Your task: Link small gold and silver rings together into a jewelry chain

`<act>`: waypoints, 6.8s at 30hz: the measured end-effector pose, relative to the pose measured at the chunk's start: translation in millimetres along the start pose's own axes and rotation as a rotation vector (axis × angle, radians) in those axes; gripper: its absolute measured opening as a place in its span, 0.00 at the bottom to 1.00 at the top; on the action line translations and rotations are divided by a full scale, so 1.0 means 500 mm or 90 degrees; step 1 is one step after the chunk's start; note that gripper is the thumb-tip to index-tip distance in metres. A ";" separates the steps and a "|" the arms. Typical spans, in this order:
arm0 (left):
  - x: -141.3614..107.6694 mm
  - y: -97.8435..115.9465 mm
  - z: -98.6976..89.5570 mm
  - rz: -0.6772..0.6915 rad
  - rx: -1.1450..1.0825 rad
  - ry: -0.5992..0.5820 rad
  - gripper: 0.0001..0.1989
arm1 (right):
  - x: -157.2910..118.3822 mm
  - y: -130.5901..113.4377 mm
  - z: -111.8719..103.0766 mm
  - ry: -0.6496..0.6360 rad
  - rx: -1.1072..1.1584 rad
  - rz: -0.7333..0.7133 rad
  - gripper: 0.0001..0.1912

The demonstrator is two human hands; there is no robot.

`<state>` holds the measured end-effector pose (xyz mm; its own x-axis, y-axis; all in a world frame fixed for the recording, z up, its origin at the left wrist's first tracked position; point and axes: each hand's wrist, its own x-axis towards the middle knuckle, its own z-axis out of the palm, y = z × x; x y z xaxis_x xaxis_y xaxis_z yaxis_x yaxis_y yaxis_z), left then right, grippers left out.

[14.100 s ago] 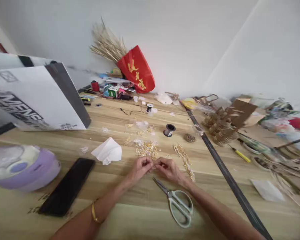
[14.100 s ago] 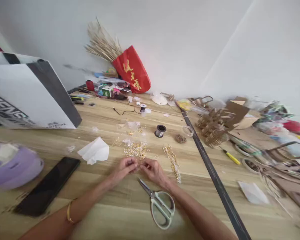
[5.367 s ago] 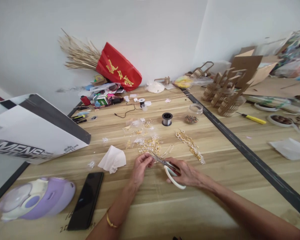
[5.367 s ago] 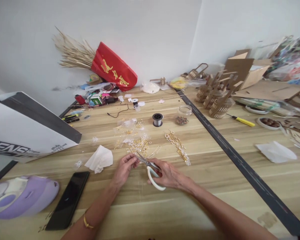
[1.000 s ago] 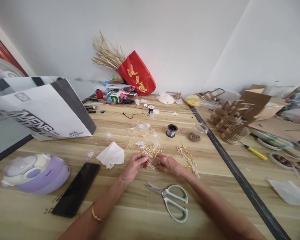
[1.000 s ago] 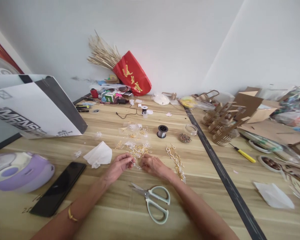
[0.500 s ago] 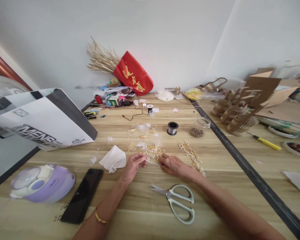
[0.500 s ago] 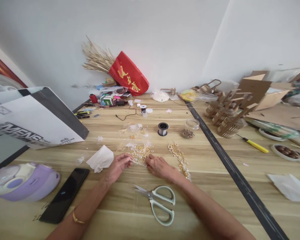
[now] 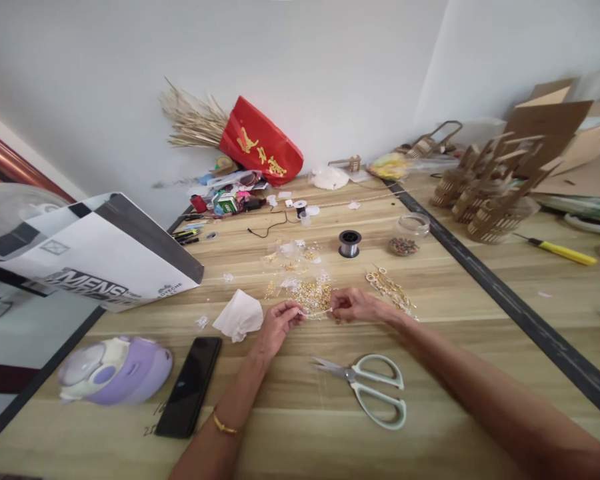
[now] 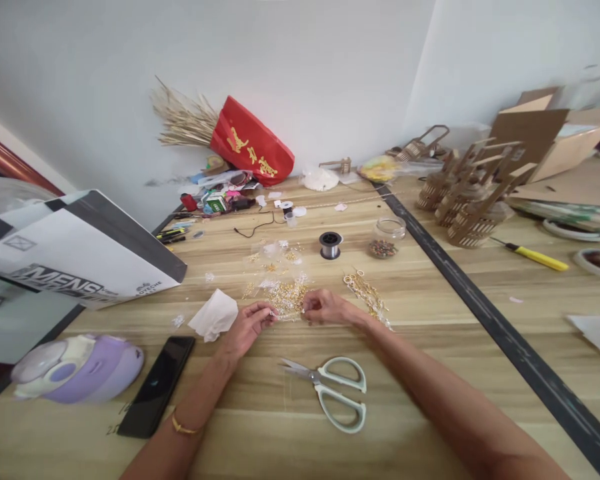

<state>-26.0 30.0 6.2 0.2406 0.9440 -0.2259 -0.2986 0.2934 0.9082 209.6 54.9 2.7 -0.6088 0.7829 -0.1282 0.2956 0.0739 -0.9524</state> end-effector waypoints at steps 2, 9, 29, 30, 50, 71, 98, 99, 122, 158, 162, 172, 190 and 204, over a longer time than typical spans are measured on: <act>0.001 -0.001 0.001 -0.008 -0.004 0.003 0.12 | 0.003 0.005 -0.005 0.012 0.066 0.008 0.08; 0.003 -0.002 0.002 -0.030 -0.016 0.015 0.11 | 0.001 -0.011 -0.020 0.029 0.129 -0.012 0.10; -0.009 -0.010 0.019 0.136 0.322 0.067 0.08 | -0.017 -0.063 -0.014 0.010 0.174 -0.071 0.16; -0.011 -0.009 0.021 0.144 0.336 0.075 0.08 | -0.019 -0.066 -0.015 0.009 0.170 -0.066 0.16; -0.025 0.059 0.002 0.076 0.179 -0.007 0.11 | -0.045 -0.093 -0.067 -0.001 0.249 -0.102 0.16; -0.009 0.045 -0.014 0.069 0.237 0.034 0.12 | -0.019 -0.021 -0.088 0.008 0.055 -0.048 0.21; -0.007 0.021 -0.022 0.043 0.175 -0.014 0.15 | -0.015 -0.014 -0.083 0.037 0.099 -0.040 0.18; -0.007 0.022 -0.021 0.040 0.175 -0.012 0.15 | -0.017 -0.017 -0.085 0.028 0.118 -0.037 0.18; -0.011 0.033 -0.018 0.327 0.486 0.164 0.06 | -0.005 0.019 -0.104 0.123 -0.038 -0.031 0.09; -0.027 0.064 -0.018 0.079 0.037 -0.050 0.09 | -0.019 -0.012 -0.092 -0.012 0.012 -0.047 0.11; -0.033 0.069 -0.016 0.100 0.182 -0.114 0.08 | -0.023 0.000 -0.104 -0.039 0.096 -0.039 0.16; -0.027 0.072 -0.027 0.115 0.468 -0.240 0.06 | -0.029 0.013 -0.123 -0.078 0.028 -0.027 0.16; -0.037 0.078 -0.027 0.119 0.736 -0.374 0.06 | -0.040 -0.055 -0.070 -0.031 -0.441 -0.016 0.08; -0.041 0.101 -0.043 0.096 0.588 -0.500 0.06 | -0.031 -0.047 -0.026 -0.042 -0.594 0.039 0.06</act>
<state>-65.7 28.6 49.0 0.8479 0.5181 -0.1125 0.3197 -0.3303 0.8881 221.8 48.9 30.5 -0.6043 0.7676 -0.2139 0.7825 0.5211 -0.3407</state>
